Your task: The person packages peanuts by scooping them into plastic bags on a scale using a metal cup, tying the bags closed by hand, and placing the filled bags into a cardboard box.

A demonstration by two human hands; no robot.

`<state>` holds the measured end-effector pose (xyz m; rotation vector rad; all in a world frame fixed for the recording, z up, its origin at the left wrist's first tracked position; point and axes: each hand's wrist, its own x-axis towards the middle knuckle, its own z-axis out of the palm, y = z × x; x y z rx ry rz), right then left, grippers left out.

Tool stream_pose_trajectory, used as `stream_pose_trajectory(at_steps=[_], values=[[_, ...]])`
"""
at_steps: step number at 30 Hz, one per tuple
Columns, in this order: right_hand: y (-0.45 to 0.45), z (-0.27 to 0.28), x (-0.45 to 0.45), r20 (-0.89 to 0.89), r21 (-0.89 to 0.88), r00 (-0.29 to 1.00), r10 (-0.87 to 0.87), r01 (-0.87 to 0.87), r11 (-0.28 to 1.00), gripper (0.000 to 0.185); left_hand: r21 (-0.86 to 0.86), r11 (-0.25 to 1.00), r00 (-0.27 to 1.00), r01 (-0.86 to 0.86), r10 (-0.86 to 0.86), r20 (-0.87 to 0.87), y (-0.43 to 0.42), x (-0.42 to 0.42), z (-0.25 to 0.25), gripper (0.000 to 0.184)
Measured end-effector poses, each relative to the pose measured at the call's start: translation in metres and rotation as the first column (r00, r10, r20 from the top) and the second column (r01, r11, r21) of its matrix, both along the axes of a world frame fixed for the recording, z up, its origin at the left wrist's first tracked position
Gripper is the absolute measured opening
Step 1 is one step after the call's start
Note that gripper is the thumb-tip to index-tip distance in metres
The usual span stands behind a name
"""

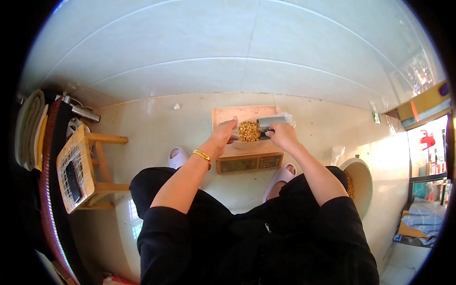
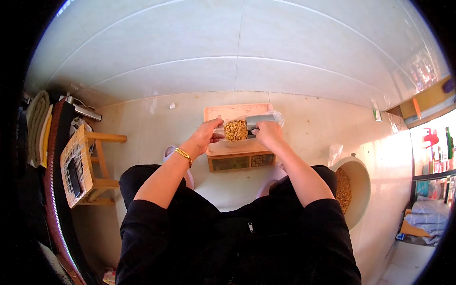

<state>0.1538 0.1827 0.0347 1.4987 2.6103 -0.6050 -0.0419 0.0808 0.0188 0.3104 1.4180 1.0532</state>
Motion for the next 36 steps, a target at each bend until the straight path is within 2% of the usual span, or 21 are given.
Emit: stream_pose_trajectory(at_steps=[4, 6, 9, 22, 24, 28, 30, 31, 33, 34, 36], values=[[-0.003, 0.005, 0.001, -0.026, -0.016, 1.0, 0.006, -0.006, 1.0, 0.024, 0.02, 1.0, 1.0, -0.023, 0.023, 0.009, -0.001, 0.003, -0.001, 0.027], [-0.004, 0.005, 0.001, -0.097, -0.075, 0.995, -0.016, 0.009, 0.997, 0.024, 0.001, 1.0, 1.0, -0.005, 0.005, 0.006, 0.0, 0.0, -0.002, 0.028], [-0.002, 0.002, 0.001, -0.053, -0.054, 0.998, -0.017, 0.014, 0.998, 0.025, -0.004, 1.0, 1.0, 0.017, -0.017, -0.002, 0.001, 0.001, -0.001, 0.03], [-0.009, 0.008, 0.0, -0.061, -0.041, 0.998, -0.027, 0.024, 0.999, 0.023, 0.025, 0.999, 1.0, 0.025, -0.025, -0.007, -0.003, 0.002, 0.003, 0.039], [-0.009, 0.007, -0.001, 0.048, -0.018, 0.999, 0.02, -0.019, 1.0, 0.023, 0.03, 0.999, 1.0, 0.027, -0.027, -0.01, -0.003, 0.002, 0.004, 0.04], [-0.011, 0.009, 0.001, -0.03, -0.02, 0.999, 0.011, -0.012, 1.0, 0.023, 0.04, 0.998, 0.999, 0.049, -0.049, -0.006, -0.004, 0.002, 0.005, 0.041], [-0.008, 0.01, 0.001, -0.075, -0.132, 0.995, -0.061, 0.051, 0.99, 0.025, 0.035, 0.998, 0.999, 0.046, -0.046, -0.013, -0.002, 0.001, 0.002, 0.041], [-0.005, 0.009, 0.002, -0.075, -0.132, 0.995, -0.062, 0.051, 0.99, 0.025, 0.029, 0.999, 0.999, 0.044, -0.044, -0.021, -0.001, 0.001, 0.0, 0.042], [0.004, 0.008, 0.006, -0.105, -0.282, 0.98, -0.169, 0.133, 0.95, 0.025, 0.038, 0.998, 0.999, 0.045, -0.044, -0.019, -0.002, 0.001, -0.002, 0.043], [0.007, 0.009, 0.01, -0.104, -0.28, 0.98, -0.169, 0.135, 0.951, 0.025, 0.048, 0.998, 0.999, 0.043, -0.042, -0.018, -0.003, 0.0, -0.002, 0.043], [0.01, 0.016, 0.018, -0.223, -0.559, 0.88, -0.419, 0.237, 0.795, 0.025, 0.058, 0.997, 0.999, 0.05, -0.049, -0.014, -0.005, -0.002, -0.001, 0.044]])
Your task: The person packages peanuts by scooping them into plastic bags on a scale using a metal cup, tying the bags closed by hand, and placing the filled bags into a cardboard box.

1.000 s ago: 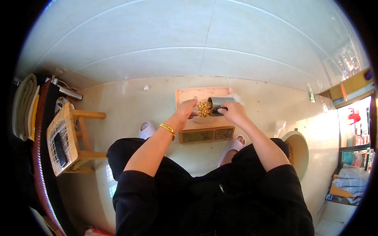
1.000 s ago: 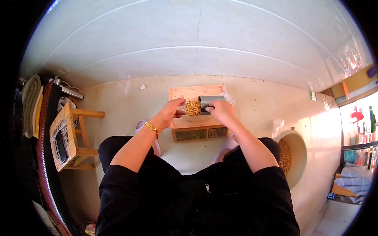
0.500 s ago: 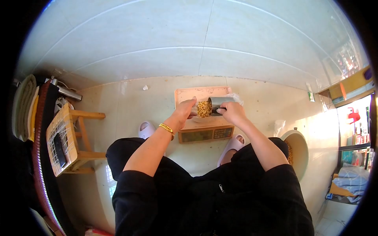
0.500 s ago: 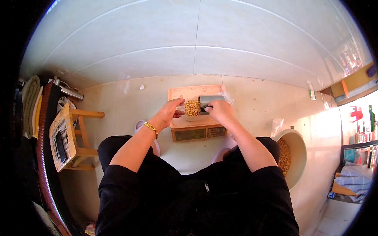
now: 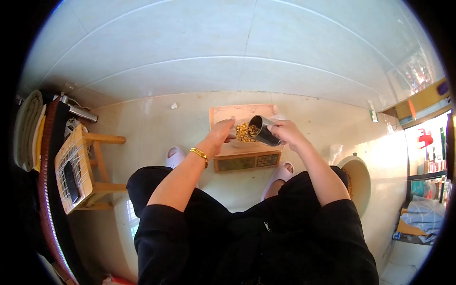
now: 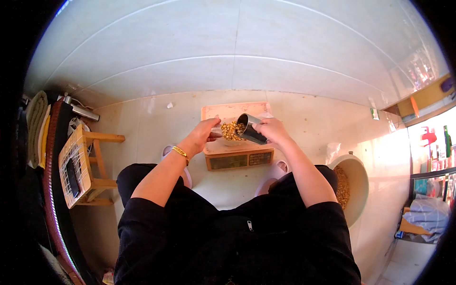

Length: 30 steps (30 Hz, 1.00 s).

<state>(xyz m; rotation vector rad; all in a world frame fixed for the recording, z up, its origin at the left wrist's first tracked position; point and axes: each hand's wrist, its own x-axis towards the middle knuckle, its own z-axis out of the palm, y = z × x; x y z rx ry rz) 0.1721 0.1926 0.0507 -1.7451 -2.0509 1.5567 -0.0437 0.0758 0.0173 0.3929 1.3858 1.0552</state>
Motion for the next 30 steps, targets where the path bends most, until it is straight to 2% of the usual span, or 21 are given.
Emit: stream_pose_trajectory(at_steps=[1, 3, 5, 7, 9, 13, 17, 19, 21, 23, 25, 27, 28, 29, 30], values=[[0.0, 0.006, 0.004, 0.002, 0.004, 1.0, -0.004, 0.004, 1.0, 0.025, 0.009, 1.0, 1.0, 0.008, -0.008, 0.005, -0.001, -0.001, 0.0, 0.044], [0.002, 0.023, 0.017, -0.217, -0.185, 0.962, -0.165, 0.125, 0.975, 0.027, 0.005, 1.0, 1.0, 0.007, -0.007, 0.007, 0.001, -0.002, 0.0, 0.044], [0.008, 0.044, 0.034, -0.245, -0.209, 0.956, -0.161, 0.11, 0.972, 0.026, 0.0, 1.0, 1.0, 0.004, -0.004, 0.01, 0.0, -0.003, 0.001, 0.045], [0.012, 0.076, 0.052, -0.345, -0.241, 0.896, -0.28, 0.203, 0.949, 0.027, 0.024, 0.998, 0.998, 0.054, -0.053, -0.039, -0.001, -0.003, 0.006, 0.044], [0.012, 0.112, 0.082, -0.458, -0.204, 0.847, -0.268, 0.193, 0.96, 0.027, 0.034, 0.997, 0.997, 0.067, -0.066, -0.035, -0.001, -0.005, -0.003, 0.044], [-0.011, 0.163, 0.162, -0.624, -0.103, 0.657, -0.423, 0.467, 0.878, 0.023, 0.028, 0.996, 0.995, 0.083, -0.081, -0.05, -0.003, -0.002, 0.007, 0.043], [-0.057, 0.171, 0.262, -0.721, -0.068, 0.447, -0.53, 0.715, 0.696, 0.022, 0.036, 0.995, 0.995, 0.095, -0.094, -0.039, -0.001, -0.002, -0.004, 0.043], [-0.083, 0.149, 0.309, -0.69, -0.026, 0.395, -0.606, 0.824, 0.566, 0.023, 0.015, 0.996, 0.991, 0.084, -0.082, -0.104, -0.001, 0.002, -0.003, 0.042], [-0.108, 0.121, 0.334, -0.548, 0.118, 0.44, -0.711, 0.883, 0.455, 0.024, 0.012, 0.996, 0.99, 0.09, -0.088, -0.111, 0.0, 0.002, -0.006, 0.042], [-0.129, 0.075, 0.357, -0.398, 0.245, 0.487, -0.777, 0.873, 0.421, 0.025, 0.013, 0.995, 0.987, 0.102, -0.1, -0.124, 0.002, 0.004, -0.003, 0.042], [-0.143, 0.031, 0.368, -0.313, 0.209, 0.481, -0.819, 0.876, 0.435, 0.02, -0.026, 0.993, 0.988, 0.116, -0.118, -0.1, 0.001, 0.005, 0.004, 0.037], [-0.156, -0.01, 0.385, -0.169, -0.054, 0.556, -0.814, 0.819, 0.571, 0.017, -0.021, 0.992, 0.986, 0.126, -0.127, -0.106, 0.0, 0.006, -0.001, 0.037], [-0.159, -0.038, 0.397, -0.178, -0.063, 0.55, -0.816, 0.821, 0.567, 0.017, -0.018, 0.992, 0.986, 0.128, -0.129, -0.101, -0.001, 0.006, -0.002, 0.037], [-0.158, -0.068, 0.408, 0.012, 0.031, 0.701, -0.713, 0.713, 0.701, 0.02, -0.016, 0.991, 0.985, 0.129, -0.13, -0.115, -0.003, 0.006, 0.001, 0.037], [-0.157, -0.084, 0.412, 0.217, 0.091, 0.792, -0.57, 0.565, 0.82, 0.028, -0.032, 0.993, 0.986, 0.116, -0.119, -0.12, -0.004, 0.007, 0.003, 0.039]])
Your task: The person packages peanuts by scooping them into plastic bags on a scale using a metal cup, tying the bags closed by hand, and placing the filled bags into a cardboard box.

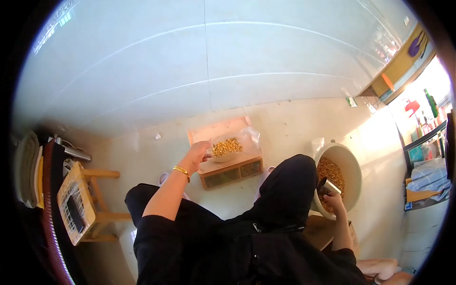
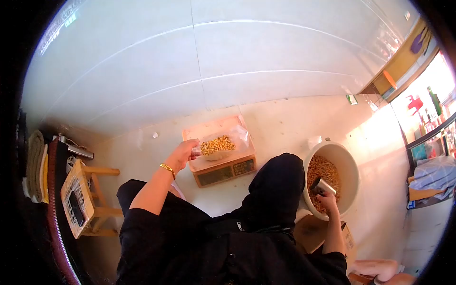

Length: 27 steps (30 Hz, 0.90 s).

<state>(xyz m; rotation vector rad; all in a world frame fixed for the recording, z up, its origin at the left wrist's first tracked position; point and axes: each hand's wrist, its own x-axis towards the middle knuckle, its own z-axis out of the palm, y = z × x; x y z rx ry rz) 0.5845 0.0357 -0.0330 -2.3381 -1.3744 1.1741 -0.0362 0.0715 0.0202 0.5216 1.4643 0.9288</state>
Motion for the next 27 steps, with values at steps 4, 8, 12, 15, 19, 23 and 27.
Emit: stream_pose_trajectory(at_steps=[4, 8, 12, 15, 19, 23, 27], values=[[0.005, 0.058, -0.054, 0.14, -0.061, 0.982, 0.131, -0.123, 0.99, 0.032, -0.013, 1.0, 1.0, 0.02, -0.02, -0.013, -0.003, -0.003, -0.006, 0.042], [0.045, 0.076, -0.063, 0.38, 0.305, 0.92, 0.094, -0.22, 0.926, 0.025, 0.007, 0.999, 0.999, 0.031, -0.031, 0.011, -0.006, -0.007, -0.012, 0.039], [0.082, 0.171, -0.169, 0.098, 0.606, 0.979, 0.18, -0.202, 0.77, 0.021, -0.025, 0.989, 0.987, 0.145, -0.146, -0.064, -0.005, -0.005, -0.011, 0.037], [0.091, 0.214, -0.273, 0.053, 0.68, 0.889, 0.455, -0.366, 0.635, 0.023, -0.053, 0.967, 0.962, 0.247, -0.252, -0.106, -0.005, -0.002, -0.007, 0.035], [0.113, 0.17, -0.378, 0.52, 0.422, 0.646, 0.559, -0.763, 0.49, 0.046, -0.025, 0.957, 0.951, 0.29, -0.291, -0.103, -0.009, -0.004, -0.009, 0.035], [0.129, 0.101, -0.418, 0.501, 0.245, 0.679, 0.537, -0.706, 0.664, 0.043, -0.061, 0.98, 0.971, 0.187, -0.194, -0.139, -0.008, 0.0, 0.007, 0.035], [0.162, 0.024, -0.393, 0.431, 0.135, 0.753, 0.498, -0.599, 0.789, 0.028, 0.125, 0.991, 0.998, 0.056, -0.059, 0.018, 0.003, 0.003, 0.016, 0.034]])
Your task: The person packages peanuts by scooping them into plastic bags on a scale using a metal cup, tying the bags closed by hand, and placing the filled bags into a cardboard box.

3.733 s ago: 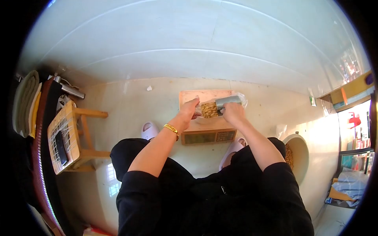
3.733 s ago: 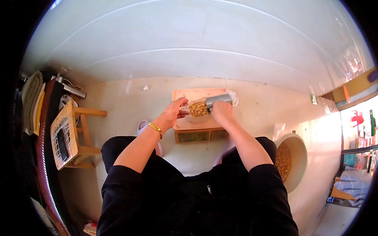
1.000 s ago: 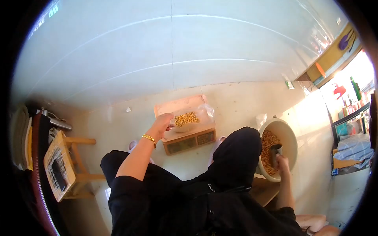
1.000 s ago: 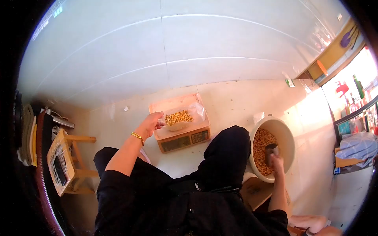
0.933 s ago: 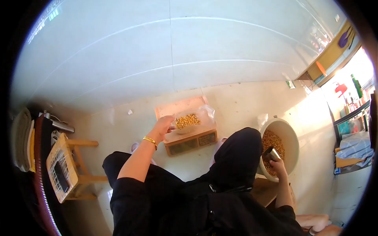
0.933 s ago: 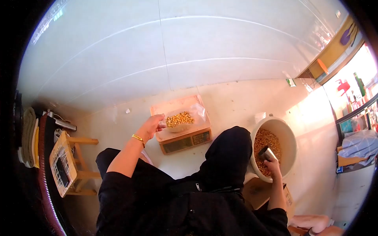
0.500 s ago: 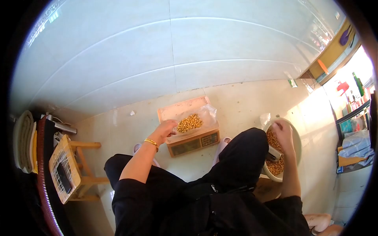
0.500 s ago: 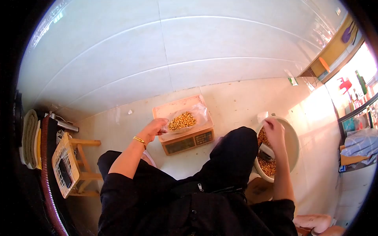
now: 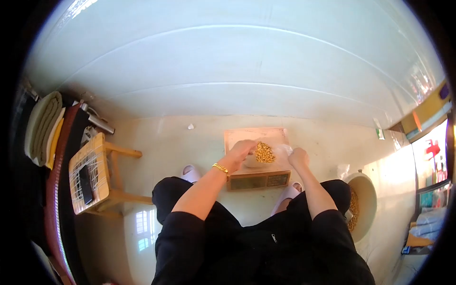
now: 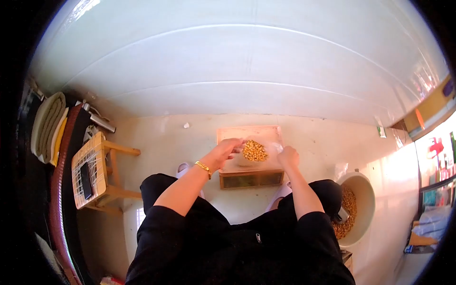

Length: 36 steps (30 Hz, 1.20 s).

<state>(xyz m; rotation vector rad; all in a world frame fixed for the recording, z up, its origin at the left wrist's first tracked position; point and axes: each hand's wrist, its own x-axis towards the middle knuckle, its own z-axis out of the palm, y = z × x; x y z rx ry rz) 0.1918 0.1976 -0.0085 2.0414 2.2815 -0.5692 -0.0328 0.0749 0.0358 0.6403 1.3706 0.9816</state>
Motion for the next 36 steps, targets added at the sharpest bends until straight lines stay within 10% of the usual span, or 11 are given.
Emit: stream_pose_trajectory(at_steps=[10, 15, 23, 28, 30, 32, 36], values=[[0.003, -0.034, -0.015, -0.581, -0.181, 0.748, -0.321, 0.266, 0.947, 0.013, 0.336, 0.941, 0.998, -0.032, 0.012, 0.063, 0.057, 0.059, 0.038, 0.03], [0.01, -0.041, 0.0, -0.522, -0.103, 0.805, -0.28, 0.266, 0.958, 0.013, -0.004, 0.963, 0.96, -0.27, 0.269, -0.084, 0.054, 0.012, 0.011, 0.022], [-0.003, -0.01, -0.004, -0.678, -0.164, 0.681, -0.277, 0.227, 0.96, 0.013, -0.062, 0.996, 0.977, 0.058, -0.07, -0.199, 0.031, 0.01, 0.016, 0.026], [0.002, 0.023, -0.004, -0.895, -0.413, 0.143, -0.423, 0.096, 0.906, 0.01, 0.065, 0.989, 0.938, 0.136, -0.107, -0.33, 0.037, 0.029, 0.035, 0.025], [0.0, 0.032, -0.001, -0.891, -0.432, 0.121, -0.437, 0.065, 0.899, 0.01, 0.109, 0.975, 0.896, 0.196, -0.132, -0.424, 0.038, 0.026, 0.019, 0.027], [0.003, 0.034, 0.001, -0.892, -0.44, 0.094, -0.441, 0.036, 0.897, 0.009, 0.247, 0.941, 0.587, 0.232, 0.067, -0.806, 0.033, -0.001, -0.03, 0.027], [0.003, 0.026, -0.001, -0.83, -0.552, 0.037, -0.557, 0.094, 0.829, 0.008, 0.025, 0.99, 0.589, 0.14, -0.063, -0.805, 0.001, -0.009, -0.019, 0.031]])
